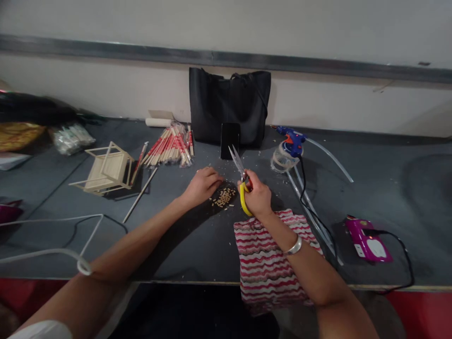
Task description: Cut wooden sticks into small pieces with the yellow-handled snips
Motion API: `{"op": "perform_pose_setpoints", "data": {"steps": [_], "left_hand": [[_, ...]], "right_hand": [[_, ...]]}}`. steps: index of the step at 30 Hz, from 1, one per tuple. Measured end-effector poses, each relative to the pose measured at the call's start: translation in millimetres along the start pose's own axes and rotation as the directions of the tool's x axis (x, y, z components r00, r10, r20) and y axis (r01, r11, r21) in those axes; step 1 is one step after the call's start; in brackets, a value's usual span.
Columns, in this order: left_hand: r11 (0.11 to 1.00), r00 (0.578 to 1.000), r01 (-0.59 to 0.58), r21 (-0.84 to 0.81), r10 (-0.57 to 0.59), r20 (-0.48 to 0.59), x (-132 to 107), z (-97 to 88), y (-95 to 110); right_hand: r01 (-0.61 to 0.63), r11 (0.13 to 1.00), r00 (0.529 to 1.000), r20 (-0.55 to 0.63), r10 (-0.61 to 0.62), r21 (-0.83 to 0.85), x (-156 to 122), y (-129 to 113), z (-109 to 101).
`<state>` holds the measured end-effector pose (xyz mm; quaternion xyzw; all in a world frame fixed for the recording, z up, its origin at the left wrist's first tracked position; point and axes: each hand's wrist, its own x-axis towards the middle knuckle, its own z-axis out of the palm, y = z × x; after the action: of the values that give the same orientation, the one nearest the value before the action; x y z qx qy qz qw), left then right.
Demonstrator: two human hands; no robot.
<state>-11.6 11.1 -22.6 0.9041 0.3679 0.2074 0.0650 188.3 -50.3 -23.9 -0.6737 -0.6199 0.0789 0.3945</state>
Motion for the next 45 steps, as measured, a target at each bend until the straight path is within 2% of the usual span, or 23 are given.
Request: {"op": "perform_pose_setpoints", "data": {"steps": [3,6,9,13,18,20,22,23,24,25,27,29,31,34,38,45], "left_hand": [[0.989,0.986,-0.135,0.064,0.127,0.109,4,3.4,9],[0.972,0.958,-0.201,0.12,0.17,0.23,10,3.2,16],[0.964,0.944,-0.212,0.159,0.16,0.289,16,-0.8,23],[0.965,0.939,-0.16,0.206,0.084,0.333,22,-5.9,33],[0.988,0.955,-0.075,0.137,0.032,0.294,20,-2.4,30],[1.0,0.976,-0.004,0.016,0.0,0.216,16,0.9,25],[0.973,0.993,0.085,-0.214,-0.064,0.101,11,3.2,20],[0.921,0.992,0.126,-0.369,-0.119,0.043,9,3.4,19],[0.83,0.982,0.158,-0.535,-0.187,0.0,6,2.9,18],[0.7,0.965,0.176,-0.692,-0.262,-0.02,5,1.6,18],[0.377,0.915,0.164,-0.912,-0.403,-0.002,3,-2.6,21],[0.101,0.876,0.106,-0.989,-0.481,0.044,2,-7.3,24],[-0.055,0.854,0.051,-0.997,-0.515,0.072,3,-10.5,27],[-0.138,0.848,0.023,-0.99,-0.522,0.092,3,-11.0,30],[-0.152,0.857,0.006,-0.988,-0.508,0.083,3,-8.4,33],[-0.046,0.847,0.015,-0.999,-0.53,0.037,1,-4.5,31]], "right_hand": [[-0.005,1.0,1.0,0.001,0.005,0.008,0,0,1],[-0.013,1.0,1.0,0.001,0.013,0.012,0,1,1],[-0.006,1.0,1.0,0.016,0.006,0.013,0,2,2],[0.011,1.0,0.999,0.036,-0.011,0.003,0,3,2],[0.024,1.0,0.999,0.039,-0.023,-0.018,0,3,2],[0.026,0.999,0.999,0.045,-0.025,-0.029,1,3,2],[0.041,0.998,0.998,0.058,-0.039,-0.04,0,2,1],[0.057,0.997,0.996,0.065,-0.054,-0.043,-1,2,1],[0.079,0.996,0.995,0.072,-0.075,-0.044,-2,1,1],[0.107,0.993,0.992,0.077,-0.104,-0.044,-3,1,1],[0.183,0.982,0.98,0.083,-0.179,-0.045,-7,0,3],[0.274,0.959,0.96,0.075,-0.269,-0.068,-11,-1,4],[0.351,0.93,0.936,0.068,-0.346,-0.107,-15,-1,6],[0.406,0.9,0.914,0.085,-0.397,-0.157,-17,-1,6],[0.401,0.894,0.916,0.113,-0.385,-0.199,-17,-1,4],[0.393,0.897,0.918,0.14,-0.371,-0.201,-18,-2,3]]}}
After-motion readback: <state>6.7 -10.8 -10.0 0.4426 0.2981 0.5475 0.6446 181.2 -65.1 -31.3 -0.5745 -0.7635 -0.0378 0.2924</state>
